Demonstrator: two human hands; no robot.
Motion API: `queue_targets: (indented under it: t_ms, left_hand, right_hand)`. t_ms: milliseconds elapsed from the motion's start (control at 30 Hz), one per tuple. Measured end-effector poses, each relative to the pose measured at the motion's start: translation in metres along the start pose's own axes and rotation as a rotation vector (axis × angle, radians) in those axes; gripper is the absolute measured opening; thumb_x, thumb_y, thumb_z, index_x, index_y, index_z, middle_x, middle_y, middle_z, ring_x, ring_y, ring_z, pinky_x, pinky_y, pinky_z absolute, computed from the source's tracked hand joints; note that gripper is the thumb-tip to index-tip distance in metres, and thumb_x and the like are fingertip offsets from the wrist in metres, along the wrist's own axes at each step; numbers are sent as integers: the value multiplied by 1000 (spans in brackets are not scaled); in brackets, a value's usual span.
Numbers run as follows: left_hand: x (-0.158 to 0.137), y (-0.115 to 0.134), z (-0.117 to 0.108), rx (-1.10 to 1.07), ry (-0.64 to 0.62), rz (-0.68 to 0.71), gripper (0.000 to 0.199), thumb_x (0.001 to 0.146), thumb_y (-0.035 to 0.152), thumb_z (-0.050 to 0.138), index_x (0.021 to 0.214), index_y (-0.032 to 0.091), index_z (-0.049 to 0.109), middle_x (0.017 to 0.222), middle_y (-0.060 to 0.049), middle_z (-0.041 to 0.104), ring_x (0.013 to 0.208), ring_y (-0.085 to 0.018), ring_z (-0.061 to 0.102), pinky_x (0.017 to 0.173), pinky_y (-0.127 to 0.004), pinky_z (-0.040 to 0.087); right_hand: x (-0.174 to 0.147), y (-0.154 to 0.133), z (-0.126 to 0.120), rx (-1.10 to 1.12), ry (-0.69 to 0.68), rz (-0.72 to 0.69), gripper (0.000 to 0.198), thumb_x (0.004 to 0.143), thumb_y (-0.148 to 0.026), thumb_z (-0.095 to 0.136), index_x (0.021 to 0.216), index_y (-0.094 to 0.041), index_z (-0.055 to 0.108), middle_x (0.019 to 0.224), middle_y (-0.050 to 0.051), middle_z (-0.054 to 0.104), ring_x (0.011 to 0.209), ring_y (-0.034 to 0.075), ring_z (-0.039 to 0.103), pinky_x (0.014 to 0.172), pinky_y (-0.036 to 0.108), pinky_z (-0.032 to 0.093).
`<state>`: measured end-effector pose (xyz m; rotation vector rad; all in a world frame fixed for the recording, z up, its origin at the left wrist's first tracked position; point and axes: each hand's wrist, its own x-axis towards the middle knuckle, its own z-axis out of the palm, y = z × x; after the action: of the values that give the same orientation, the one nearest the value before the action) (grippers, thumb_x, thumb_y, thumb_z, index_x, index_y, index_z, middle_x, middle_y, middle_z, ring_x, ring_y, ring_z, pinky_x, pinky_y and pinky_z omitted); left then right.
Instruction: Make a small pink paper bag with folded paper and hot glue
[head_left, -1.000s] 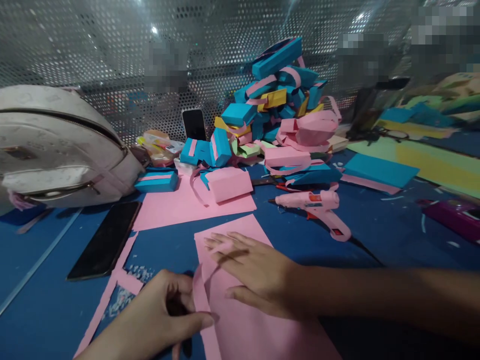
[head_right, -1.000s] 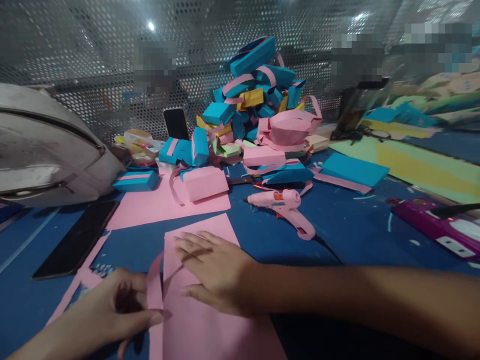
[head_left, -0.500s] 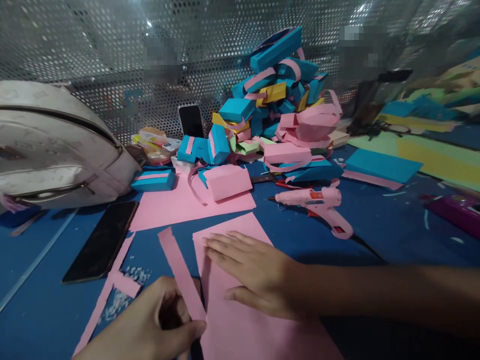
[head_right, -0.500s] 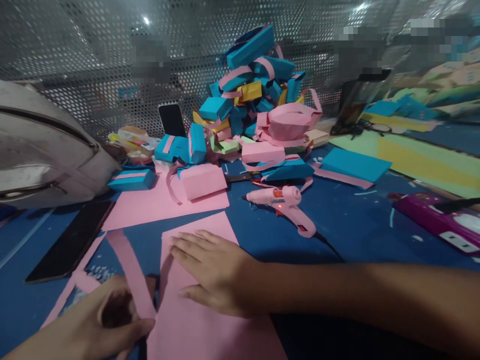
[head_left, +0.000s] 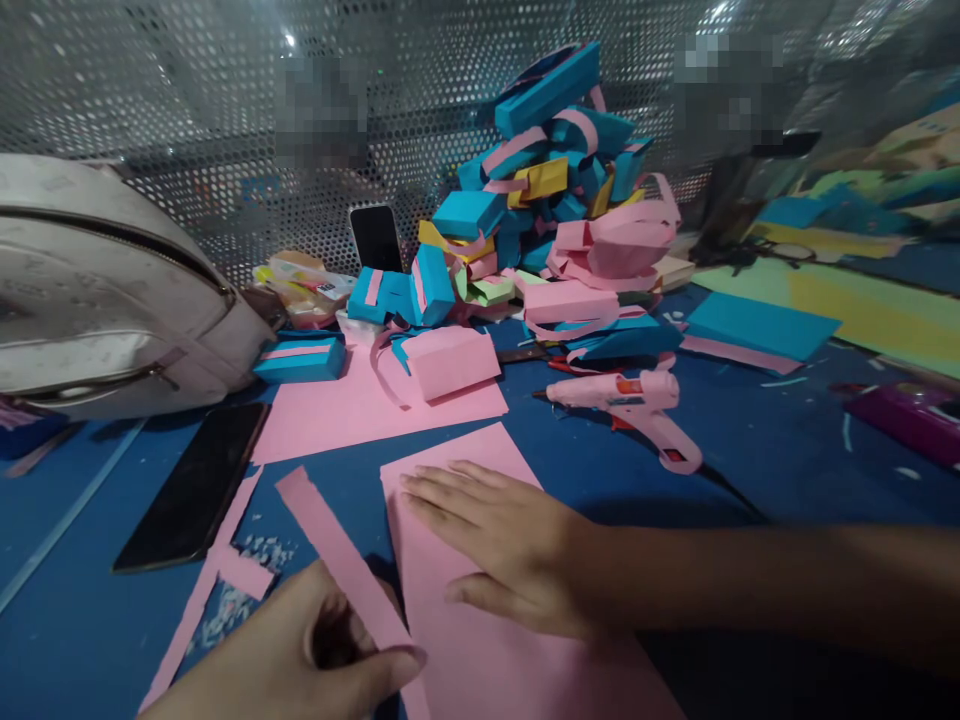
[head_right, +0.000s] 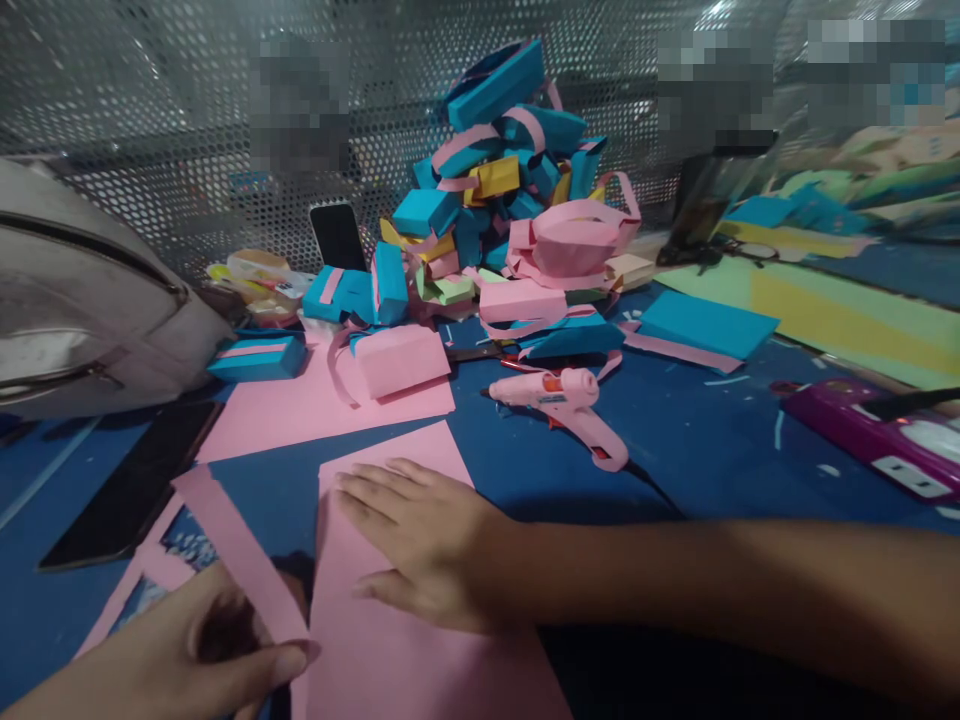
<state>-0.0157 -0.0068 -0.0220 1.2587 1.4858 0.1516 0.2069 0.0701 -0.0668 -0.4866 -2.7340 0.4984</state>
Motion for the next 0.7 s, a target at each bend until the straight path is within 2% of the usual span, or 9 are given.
queue_targets:
  t_ms: [67,133,233,367,467,600,700]
  left_hand:
    - [0,1,1,21,10,-54,33,78,52,63,82,22,49,41,10,53,35,-8,34,41,-22,24]
    - [-1,0,1,34,34,-76,34,75,49,68,74,23,46,41,10,53,36,-7,32,41,-22,21]
    - [-3,-1,0,80,60,-72,34,72,48,71,68,22,49,42,9,53,40,-8,39,46,-21,29]
    - [-5,-2,-3,95,66,-52,27,75,47,66,76,21,60,45,7,57,51,-12,53,57,-22,40]
    - [-3,-4,-5,85,55,-11,20,75,42,65,73,22,62,48,7,59,56,-13,58,56,-21,41]
    - [2,-10,-5,157,76,98,19,72,36,65,60,23,60,43,7,53,56,-14,58,57,-21,42]
    - [4,-10,-4,162,92,108,17,72,34,66,60,23,60,43,7,51,53,-13,56,55,-21,42]
  right_hand:
    - [1,-1,-2,5,-5,2,63,102,-45,34,150,-5,27,158,13,23,148,20,10,122,39,10]
    - [1,-1,-3,16,-15,11,62,102,-45,36,149,-5,30,157,14,25,148,21,11,122,40,11]
    - [2,-1,-4,22,-33,20,61,101,-43,37,148,-4,32,156,15,26,147,21,12,122,40,12]
    - [1,-1,-1,-7,-5,15,61,103,-44,33,148,-4,31,157,13,24,147,20,12,122,38,10]
    - [1,-1,-1,-5,-11,21,64,102,-48,33,148,-4,31,157,13,24,147,20,13,122,38,10]
    - [2,-2,-2,-5,10,20,62,102,-47,34,147,-4,32,156,14,26,147,20,15,122,40,14]
    - [1,-2,-2,-8,15,13,62,102,-47,33,147,-3,32,156,14,27,147,21,16,122,40,13]
